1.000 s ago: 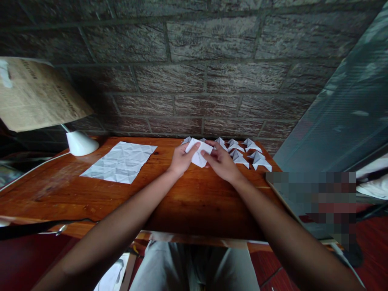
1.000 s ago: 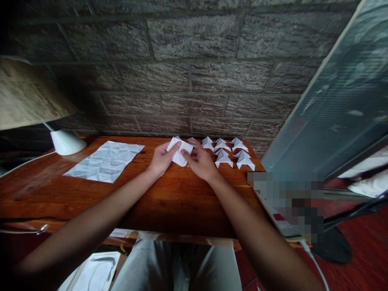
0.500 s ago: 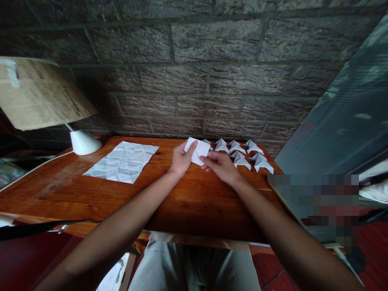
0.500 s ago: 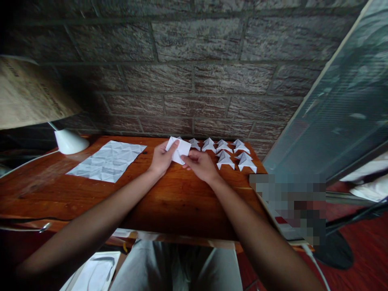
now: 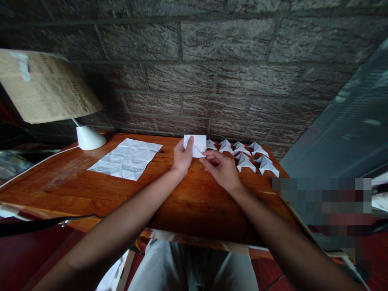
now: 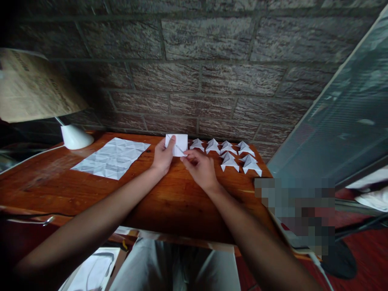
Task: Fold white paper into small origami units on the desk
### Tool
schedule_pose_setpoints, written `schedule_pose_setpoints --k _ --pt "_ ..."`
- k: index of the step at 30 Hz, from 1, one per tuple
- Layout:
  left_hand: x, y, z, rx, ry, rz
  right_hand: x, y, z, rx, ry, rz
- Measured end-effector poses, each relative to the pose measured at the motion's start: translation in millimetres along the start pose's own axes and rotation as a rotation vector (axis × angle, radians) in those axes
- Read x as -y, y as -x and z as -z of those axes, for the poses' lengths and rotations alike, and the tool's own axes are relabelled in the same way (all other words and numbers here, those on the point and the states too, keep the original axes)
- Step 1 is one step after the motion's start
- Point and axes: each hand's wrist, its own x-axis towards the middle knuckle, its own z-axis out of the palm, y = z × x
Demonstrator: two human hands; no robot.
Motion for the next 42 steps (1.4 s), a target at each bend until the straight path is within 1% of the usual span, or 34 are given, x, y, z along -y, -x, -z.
schedule_pose_setpoints --k 3,6,10,17,21,25,30,36,42 --pt "2 2 -2.8 -0.016 0.041 0.035 -5 -1 -1 -0.027 -0.049 -0.043" --pt "4 3 -4.3 -0.021 0.063 0.054 -7 -2 0 -0.024 -0.075 -0.061" --pt "4 4 -4.7 -0.033 0.069 0.031 -6 -2 -2 -0.014 -0.111 -0.070" --pt "-1 4 -5.7 -0.038 0.070 -0.003 -3 -2 -4 -0.015 -0.263 -0.106" --pt "-3 5 -6.3 -0.039 0.053 -0.024 -2 -3 -4 -0.009 -0.290 -0.131" --pt "-4 7 -6.7 -0.027 0.023 -0.033 -3 -5 -6 -0.003 -0.304 -0.185" --pt "-3 7 -5.7 -0.019 -0.004 -0.060 -2 -8 -6 0.002 -0.365 -0.265" --pt "-3 6 -3.9 0.007 -0.055 -0.126 1 -8 -6 0.022 -0.380 -0.265" --pt "-5 9 -3.8 0.017 -0.157 -0.202 -1 -9 -11 -0.015 -0.380 -0.261"
